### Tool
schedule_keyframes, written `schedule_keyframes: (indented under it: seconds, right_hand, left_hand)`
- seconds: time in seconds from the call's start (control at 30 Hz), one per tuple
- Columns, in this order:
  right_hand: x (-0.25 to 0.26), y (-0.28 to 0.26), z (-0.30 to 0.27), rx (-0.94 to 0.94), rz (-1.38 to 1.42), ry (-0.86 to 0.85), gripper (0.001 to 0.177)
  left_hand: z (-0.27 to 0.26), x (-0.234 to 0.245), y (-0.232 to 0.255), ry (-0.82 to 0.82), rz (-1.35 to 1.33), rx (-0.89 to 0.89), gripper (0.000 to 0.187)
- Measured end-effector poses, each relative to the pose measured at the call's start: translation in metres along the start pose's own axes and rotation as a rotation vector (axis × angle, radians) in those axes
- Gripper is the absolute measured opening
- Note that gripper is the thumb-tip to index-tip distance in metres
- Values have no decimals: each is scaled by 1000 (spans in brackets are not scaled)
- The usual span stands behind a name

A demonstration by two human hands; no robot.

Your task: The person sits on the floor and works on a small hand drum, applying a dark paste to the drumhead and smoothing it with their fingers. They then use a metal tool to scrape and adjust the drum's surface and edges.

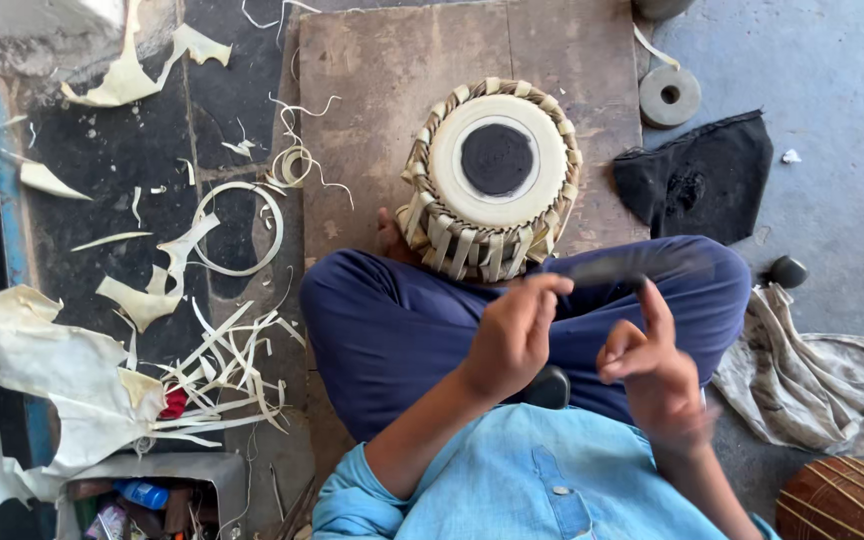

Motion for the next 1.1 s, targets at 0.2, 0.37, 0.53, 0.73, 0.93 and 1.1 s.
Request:
schedule_keyframes:
  seconds: [0.2, 0.37, 0.53, 0.73, 0.93, 1.1]
  right_hand:
    - [-44, -3, 24, 26, 733, -229, 104]
    - [-90, -21, 24, 31, 650, -391, 102]
    - [-66, -17, 25, 38, 925, -301, 100]
    - [-73, 1, 33, -145, 1319, -319, 92]
    - [-60, -11, 39, -148, 1439, -315, 81]
    - [-59, -4, 33, -129, 1320, -301, 90]
  left_hand:
    - [-1, -22, 14, -121, 810, -419, 19]
    - [14, 20, 28, 152, 831, -476, 27]
    - [18, 43, 25, 155, 717, -332, 29]
    - [15, 6, 10, 109, 631, -374, 31]
    - [18, 8, 1, 198, 535, -336, 31]
    - [19, -9, -4, 136, 528, -325, 31]
Point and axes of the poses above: each hand's wrist, its own z-axis towards the middle knuckle, its own x-axis out of the back of the hand, y = z × x, the point moved 9 cm from there along z, towards the middle knuckle, and after that the axes turned 11 degrees about -z, right-handed, at the moved point
